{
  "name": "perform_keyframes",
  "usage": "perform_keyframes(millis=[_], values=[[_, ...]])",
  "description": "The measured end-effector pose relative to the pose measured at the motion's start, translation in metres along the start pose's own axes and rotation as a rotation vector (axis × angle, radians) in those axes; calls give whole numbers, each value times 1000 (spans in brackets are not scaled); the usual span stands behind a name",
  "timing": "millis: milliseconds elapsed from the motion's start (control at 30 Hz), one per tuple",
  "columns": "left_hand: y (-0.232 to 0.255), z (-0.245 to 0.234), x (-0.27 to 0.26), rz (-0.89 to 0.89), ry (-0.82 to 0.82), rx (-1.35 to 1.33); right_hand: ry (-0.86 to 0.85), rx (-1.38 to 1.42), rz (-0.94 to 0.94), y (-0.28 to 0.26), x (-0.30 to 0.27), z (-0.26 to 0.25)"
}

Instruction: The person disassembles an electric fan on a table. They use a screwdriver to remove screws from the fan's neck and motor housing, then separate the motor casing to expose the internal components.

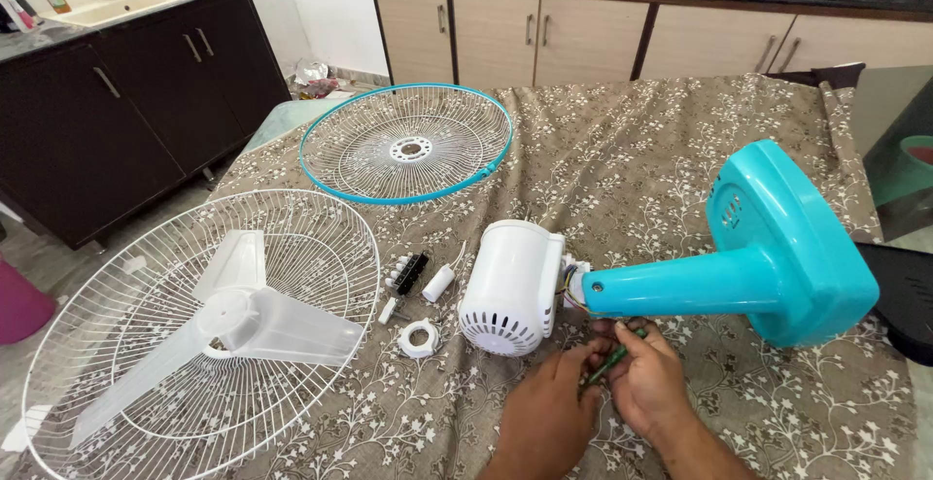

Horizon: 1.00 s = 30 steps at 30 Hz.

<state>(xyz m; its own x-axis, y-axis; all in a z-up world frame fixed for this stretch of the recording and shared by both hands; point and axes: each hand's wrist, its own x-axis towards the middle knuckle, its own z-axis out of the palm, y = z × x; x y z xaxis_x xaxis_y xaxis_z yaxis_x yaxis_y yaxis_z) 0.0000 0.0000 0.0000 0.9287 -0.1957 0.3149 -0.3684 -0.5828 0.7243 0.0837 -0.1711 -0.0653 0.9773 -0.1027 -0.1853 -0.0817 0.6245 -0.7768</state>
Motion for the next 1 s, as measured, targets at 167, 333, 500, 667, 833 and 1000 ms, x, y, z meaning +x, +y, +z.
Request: perform_keyframes(millis=[167, 333, 500, 667, 833, 1000], values=[[-1, -1, 3, -140, -43, -12, 7, 25, 31, -7, -6, 6], [0, -2, 5, -153, -84, -44, -1, 50, 46, -13, -13, 7], [-3, -11, -4, -74, 73, 1, -65, 76, 11, -12, -12, 8], [-15, -42, -33, -170, 212, 59, -51, 97, 53, -15, -11, 14], [-41, -81, -52, -422, 457, 118, -82, 48, 91, -22, -14, 21], [-71, -109, -69, -615, 506, 314, -133, 74, 90, -22, -14, 17]])
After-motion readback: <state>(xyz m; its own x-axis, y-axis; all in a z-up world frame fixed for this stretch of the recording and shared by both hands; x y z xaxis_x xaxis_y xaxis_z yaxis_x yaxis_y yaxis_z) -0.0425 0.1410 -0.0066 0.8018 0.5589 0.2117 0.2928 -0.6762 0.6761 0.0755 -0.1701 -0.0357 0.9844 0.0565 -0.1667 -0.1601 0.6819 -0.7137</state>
